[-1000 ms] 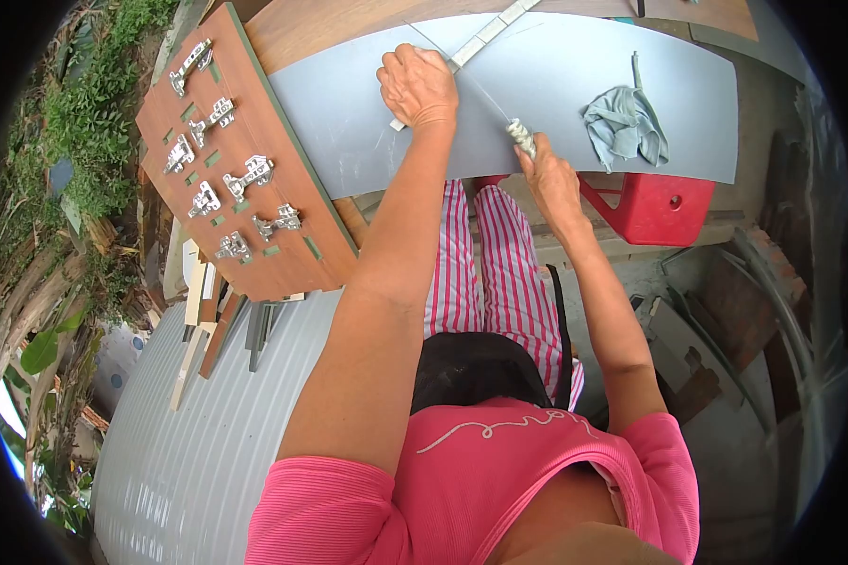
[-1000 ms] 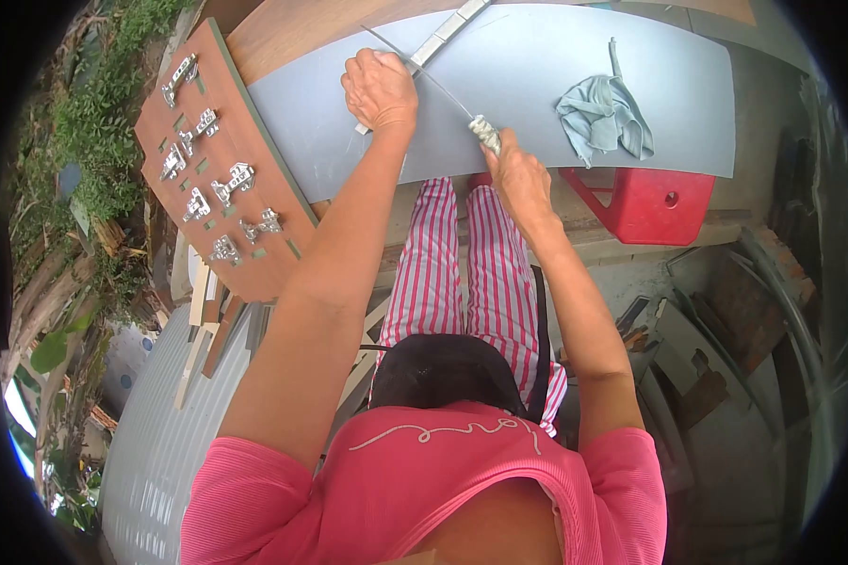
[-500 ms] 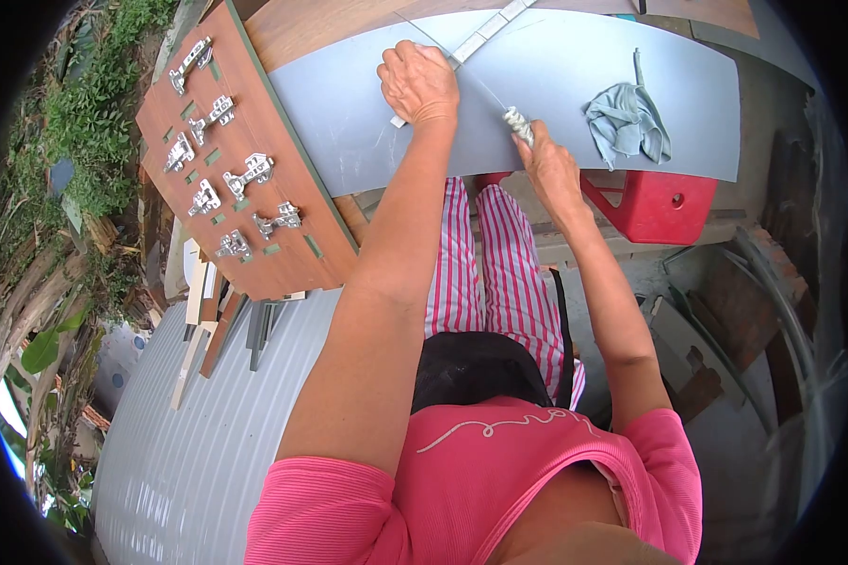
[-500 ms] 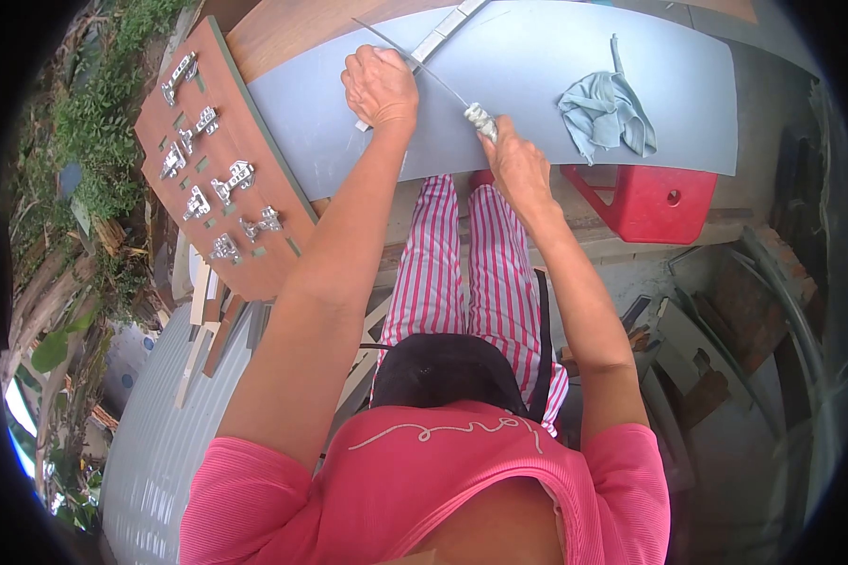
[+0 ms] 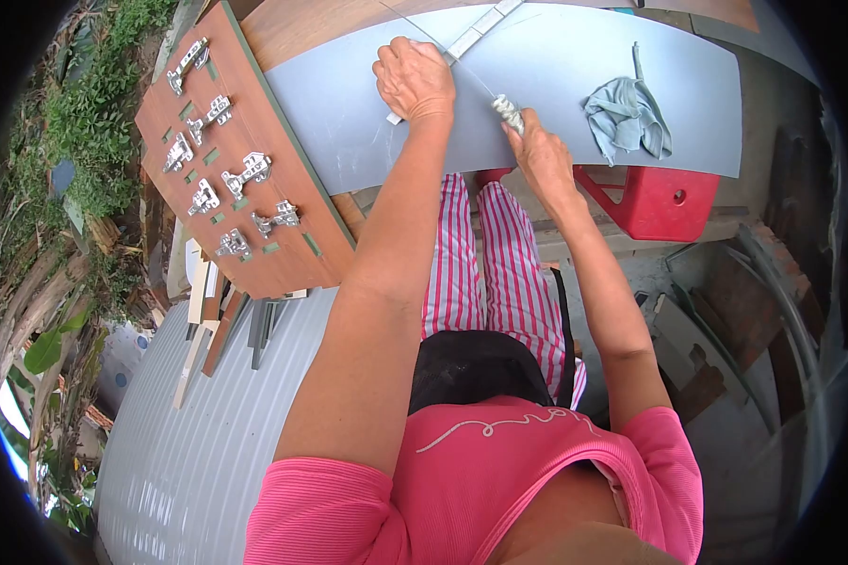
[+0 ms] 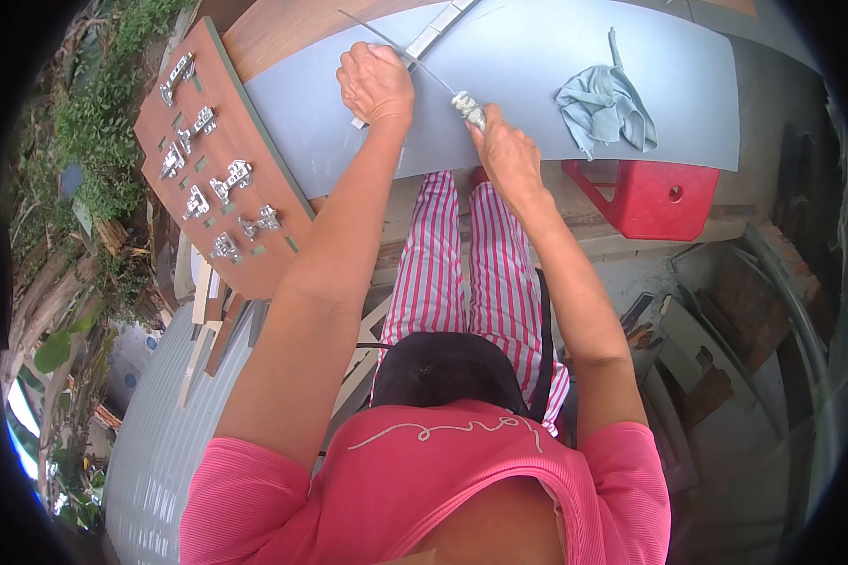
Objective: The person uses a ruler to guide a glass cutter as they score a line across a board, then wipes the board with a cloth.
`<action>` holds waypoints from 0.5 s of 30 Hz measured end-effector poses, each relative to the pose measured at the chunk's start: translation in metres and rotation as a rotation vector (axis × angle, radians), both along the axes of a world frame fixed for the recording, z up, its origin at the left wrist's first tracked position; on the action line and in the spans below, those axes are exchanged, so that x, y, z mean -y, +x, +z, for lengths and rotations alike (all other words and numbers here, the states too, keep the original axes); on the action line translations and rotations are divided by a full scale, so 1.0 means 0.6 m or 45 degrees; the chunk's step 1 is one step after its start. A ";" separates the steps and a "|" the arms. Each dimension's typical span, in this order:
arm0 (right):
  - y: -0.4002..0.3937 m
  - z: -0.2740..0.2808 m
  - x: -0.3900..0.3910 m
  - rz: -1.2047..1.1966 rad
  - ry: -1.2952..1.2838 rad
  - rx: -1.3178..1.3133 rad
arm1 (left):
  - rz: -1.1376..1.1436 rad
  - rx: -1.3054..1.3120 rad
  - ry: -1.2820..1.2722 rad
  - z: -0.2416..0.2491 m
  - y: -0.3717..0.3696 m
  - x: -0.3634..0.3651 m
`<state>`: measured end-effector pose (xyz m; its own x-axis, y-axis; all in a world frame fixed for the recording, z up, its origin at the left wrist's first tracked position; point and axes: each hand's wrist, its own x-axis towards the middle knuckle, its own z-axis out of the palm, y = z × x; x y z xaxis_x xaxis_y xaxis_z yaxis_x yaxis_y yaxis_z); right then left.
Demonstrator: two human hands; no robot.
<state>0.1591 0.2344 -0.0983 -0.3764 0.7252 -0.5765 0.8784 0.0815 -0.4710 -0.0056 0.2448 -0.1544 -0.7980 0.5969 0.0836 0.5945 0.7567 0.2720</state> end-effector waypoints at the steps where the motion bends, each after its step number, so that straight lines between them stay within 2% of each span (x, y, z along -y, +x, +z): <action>1: 0.002 0.000 0.000 0.004 -0.019 0.021 | 0.001 0.002 0.009 0.000 0.000 0.000; 15: 0.014 0.002 0.001 0.055 0.207 -0.006 | 0.006 -0.006 0.025 -0.005 -0.001 0.000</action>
